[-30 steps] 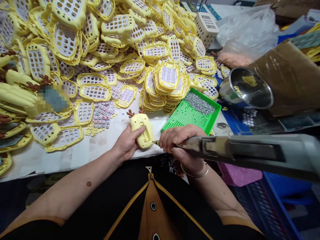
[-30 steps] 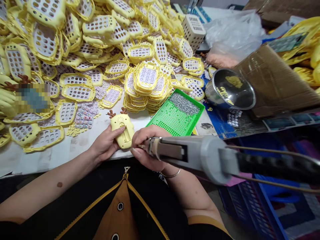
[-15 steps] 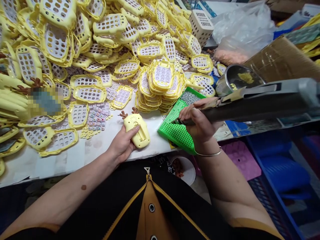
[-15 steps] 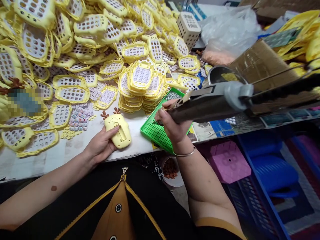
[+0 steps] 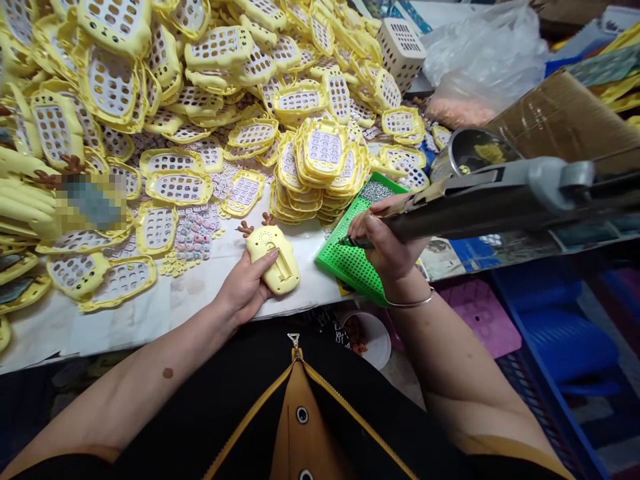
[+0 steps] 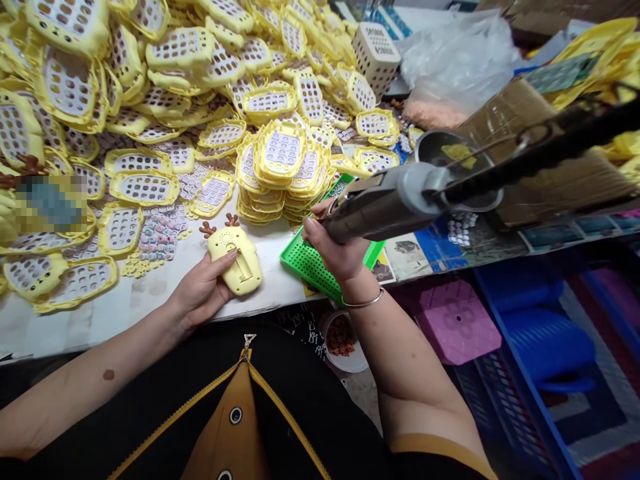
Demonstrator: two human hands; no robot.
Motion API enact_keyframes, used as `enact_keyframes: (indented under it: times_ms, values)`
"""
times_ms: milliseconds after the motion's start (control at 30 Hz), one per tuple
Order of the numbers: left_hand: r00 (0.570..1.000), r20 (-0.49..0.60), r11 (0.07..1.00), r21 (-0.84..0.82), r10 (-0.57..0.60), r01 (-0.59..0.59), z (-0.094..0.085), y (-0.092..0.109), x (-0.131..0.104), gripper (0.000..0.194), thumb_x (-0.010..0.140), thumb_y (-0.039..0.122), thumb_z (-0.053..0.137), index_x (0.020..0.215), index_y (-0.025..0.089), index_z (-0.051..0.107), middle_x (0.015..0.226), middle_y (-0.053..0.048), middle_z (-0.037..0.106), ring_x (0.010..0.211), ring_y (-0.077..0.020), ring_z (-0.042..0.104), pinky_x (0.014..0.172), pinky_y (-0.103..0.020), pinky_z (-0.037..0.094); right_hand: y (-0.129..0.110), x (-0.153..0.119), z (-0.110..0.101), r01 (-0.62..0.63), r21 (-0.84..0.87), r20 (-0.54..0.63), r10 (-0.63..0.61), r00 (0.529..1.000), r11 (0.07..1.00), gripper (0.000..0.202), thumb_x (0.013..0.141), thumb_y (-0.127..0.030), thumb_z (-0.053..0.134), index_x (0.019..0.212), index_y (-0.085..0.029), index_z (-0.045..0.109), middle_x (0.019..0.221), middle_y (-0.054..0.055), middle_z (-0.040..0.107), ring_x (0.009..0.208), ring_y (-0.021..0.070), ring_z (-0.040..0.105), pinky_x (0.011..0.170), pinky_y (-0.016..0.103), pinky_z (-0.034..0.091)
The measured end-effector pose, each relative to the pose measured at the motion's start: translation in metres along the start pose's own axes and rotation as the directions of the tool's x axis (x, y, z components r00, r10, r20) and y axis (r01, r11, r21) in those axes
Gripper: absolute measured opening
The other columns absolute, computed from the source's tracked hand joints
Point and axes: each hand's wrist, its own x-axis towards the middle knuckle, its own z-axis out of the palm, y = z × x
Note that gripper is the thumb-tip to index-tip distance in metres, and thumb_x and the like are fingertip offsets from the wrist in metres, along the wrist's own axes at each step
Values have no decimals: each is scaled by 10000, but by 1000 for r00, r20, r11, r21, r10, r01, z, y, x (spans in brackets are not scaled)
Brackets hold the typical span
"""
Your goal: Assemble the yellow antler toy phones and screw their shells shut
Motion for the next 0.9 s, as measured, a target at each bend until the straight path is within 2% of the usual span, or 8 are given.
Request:
enact_keyframes:
  times_ms: [100, 200, 267, 367, 467, 667, 800, 900]
  values:
    - [1000, -4, 1000, -10, 6, -6, -1, -1, -1, 415, 770, 169, 693, 1144, 256, 536, 1007, -29, 674, 831, -170, 667, 798, -453, 576, -14, -1, 4, 21, 79, -12, -20, 1000, 997, 144, 766, -309, 731, 843, -278, 613, 526, -67, 520, 428, 109, 516, 433, 277, 448]
    - [999, -27, 999, -30, 19, -20, -1, -3, -1, 413, 757, 170, 704, 1125, 254, 536, 1029, -33, 671, 857, -185, 667, 801, -472, 571, -40, -9, 14, 44, 220, 3, -46, 999, 975, 112, 789, -253, 697, 851, -262, 605, 551, -61, 531, 464, 108, 541, 470, 270, 482]
    - [999, -39, 999, -41, 35, -36, 0, -5, 0, 425, 745, 175, 716, 1120, 259, 534, 1043, -30, 668, 865, -189, 667, 804, -478, 568, -58, -19, 24, 29, 290, 99, -60, 993, 956, 110, 803, -249, 670, 894, -254, 608, 565, -56, 533, 485, 114, 556, 503, 287, 509]
    - [997, -44, 998, -28, 58, -59, 2, -8, -1, 422, 756, 190, 704, 1133, 256, 526, 1025, -30, 669, 855, -194, 668, 789, -458, 573, -74, -35, 39, -58, 344, 253, -33, 967, 937, 159, 806, -237, 649, 960, -254, 616, 589, -49, 544, 491, 124, 558, 489, 304, 507]
    - [996, -41, 997, -10, 82, -83, 4, -9, -2, 395, 782, 180, 669, 1141, 240, 515, 987, -37, 671, 848, -200, 668, 771, -423, 578, -74, -46, 52, -100, 357, 294, -10, 956, 929, 194, 793, -217, 645, 979, -260, 616, 598, -40, 547, 512, 136, 558, 488, 311, 504]
    - [993, -30, 993, -26, 111, -112, 2, -12, 0, 318, 794, 164, 646, 1073, 229, 508, 967, -32, 677, 845, -189, 669, 759, -361, 568, -60, -51, 62, -78, 322, 317, -30, 948, 944, 235, 772, -172, 642, 985, -259, 592, 613, -45, 571, 504, 130, 558, 517, 312, 519]
    - [991, -29, 991, -46, 128, -129, 0, -15, 2, 319, 772, 178, 680, 1038, 242, 516, 945, -12, 685, 864, -177, 672, 775, -321, 553, -56, -55, 65, -54, 201, 333, -16, 943, 978, 164, 720, -187, 691, 838, -243, 592, 582, -37, 591, 509, 141, 580, 490, 293, 497]
    - [992, -36, 991, -46, 123, -124, 0, -16, 3, 329, 779, 186, 675, 1056, 250, 510, 909, -2, 681, 833, -173, 673, 736, -306, 553, -54, -56, 67, -80, 140, 342, 28, 939, 987, 161, 701, -257, 726, 724, -248, 567, 534, -41, 567, 451, 132, 532, 441, 289, 462]
